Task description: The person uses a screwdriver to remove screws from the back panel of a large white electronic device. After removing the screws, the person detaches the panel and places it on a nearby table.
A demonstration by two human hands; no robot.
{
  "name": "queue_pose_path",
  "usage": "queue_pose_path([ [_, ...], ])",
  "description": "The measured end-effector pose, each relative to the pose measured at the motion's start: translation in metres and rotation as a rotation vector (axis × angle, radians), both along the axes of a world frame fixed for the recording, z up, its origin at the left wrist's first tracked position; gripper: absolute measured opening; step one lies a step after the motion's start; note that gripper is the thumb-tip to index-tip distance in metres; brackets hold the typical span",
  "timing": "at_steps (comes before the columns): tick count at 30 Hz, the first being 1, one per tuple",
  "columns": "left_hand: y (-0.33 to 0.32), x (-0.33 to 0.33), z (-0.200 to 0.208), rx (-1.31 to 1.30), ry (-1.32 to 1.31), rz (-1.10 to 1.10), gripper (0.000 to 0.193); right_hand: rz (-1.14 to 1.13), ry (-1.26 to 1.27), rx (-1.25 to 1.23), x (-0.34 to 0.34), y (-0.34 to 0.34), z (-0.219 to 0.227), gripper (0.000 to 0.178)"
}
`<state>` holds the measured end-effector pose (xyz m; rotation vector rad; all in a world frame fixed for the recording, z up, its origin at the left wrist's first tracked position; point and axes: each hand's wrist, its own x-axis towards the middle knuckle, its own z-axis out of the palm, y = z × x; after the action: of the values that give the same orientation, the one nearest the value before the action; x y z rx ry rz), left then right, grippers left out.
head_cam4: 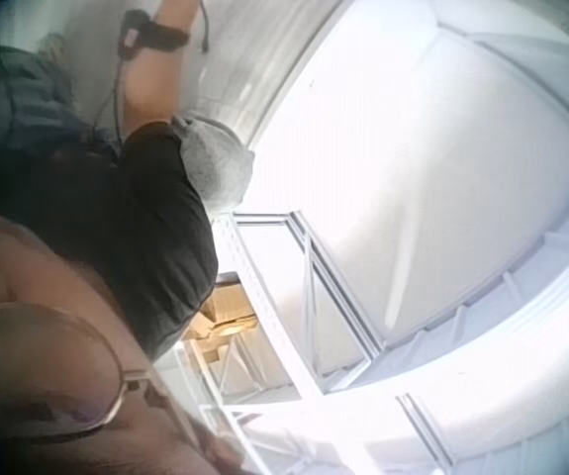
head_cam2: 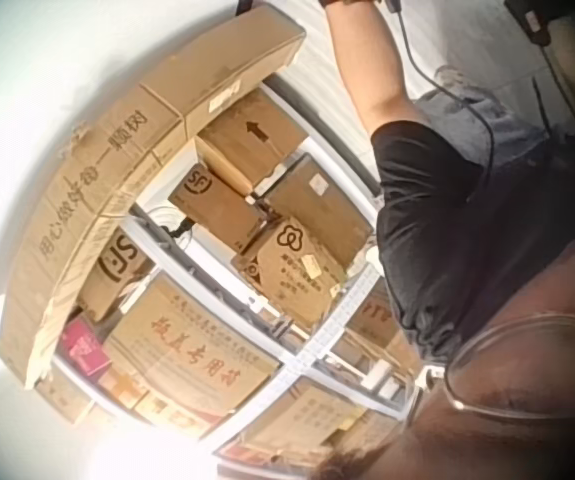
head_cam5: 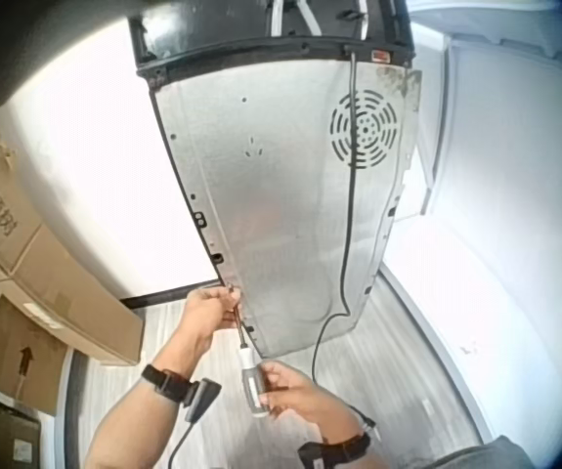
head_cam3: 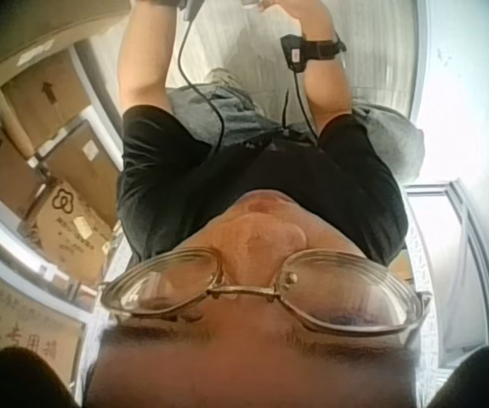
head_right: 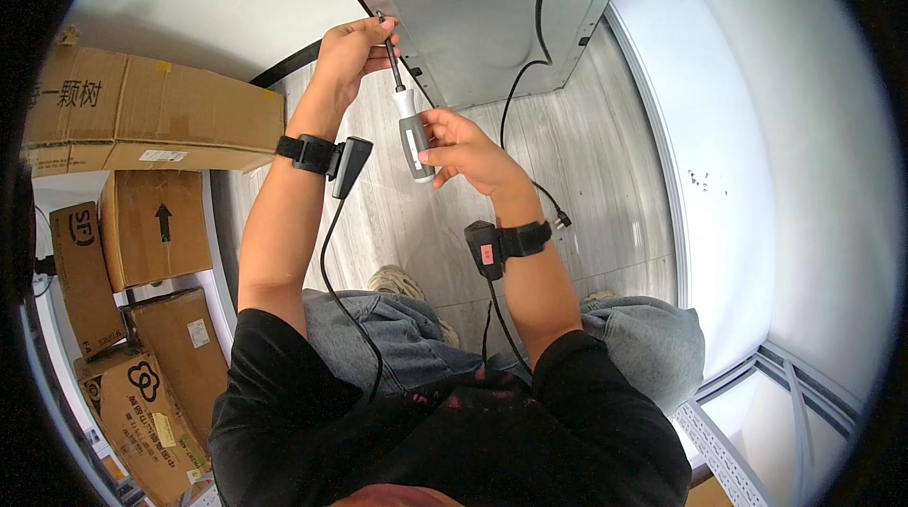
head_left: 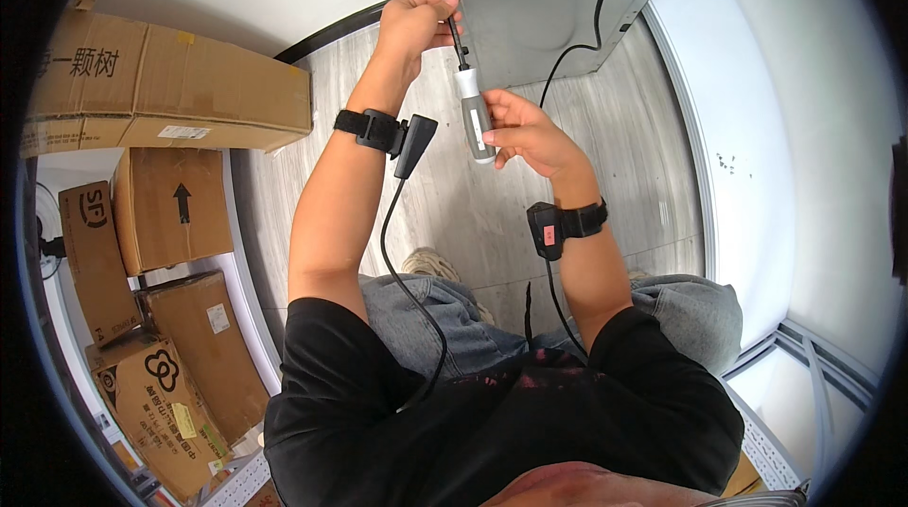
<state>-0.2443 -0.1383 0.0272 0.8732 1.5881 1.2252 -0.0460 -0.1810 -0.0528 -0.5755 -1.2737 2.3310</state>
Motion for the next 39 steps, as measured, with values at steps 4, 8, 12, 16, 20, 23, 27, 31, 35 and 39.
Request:
queue_pose_path([
  [4,-0.003,0.001,0.0,0.028,0.002,0.011,0.022,-0.003,-0.047,0.026,-0.001,-0.001,-0.001,0.046],
  [8,-0.005,0.009,0.003,0.031,0.001,0.039,0.027,-0.021,-0.08,0.042,0.001,-0.001,-0.003,0.046],
  [12,-0.006,0.013,-0.002,0.083,-0.011,0.04,0.027,-0.038,-0.072,0.055,0.008,0.0,-0.002,0.046],
  [16,-0.007,0.031,-0.004,0.152,-0.032,0.014,0.027,-0.077,-0.09,0.044,0.029,0.0,-0.003,0.046],
  [20,0.0,0.068,-0.012,0.194,-0.103,-0.02,0.018,-0.205,-0.073,0.085,0.073,0.002,-0.011,0.045],
  [23,0.008,0.108,-0.016,0.198,-0.143,-0.081,0.016,-0.352,0.029,0.042,0.113,0.002,-0.028,0.043],
  [27,0.032,0.174,-0.031,0.178,-0.181,-0.188,0.014,-0.539,0.061,-0.143,0.165,0.0,-0.034,0.031],
  [31,0.057,0.242,-0.058,0.144,-0.217,-0.285,0.012,-0.74,-0.088,-0.162,0.216,-0.001,-0.044,0.023],
  [35,0.086,0.309,-0.09,0.013,-0.32,-0.303,0.01,-0.908,-0.13,-0.191,0.268,-0.005,-0.072,0.02],
  [39,0.11,0.377,-0.134,0.016,-0.221,-0.32,0.012,-1.095,-0.11,-0.297,0.315,-0.013,-0.105,0.02],
])
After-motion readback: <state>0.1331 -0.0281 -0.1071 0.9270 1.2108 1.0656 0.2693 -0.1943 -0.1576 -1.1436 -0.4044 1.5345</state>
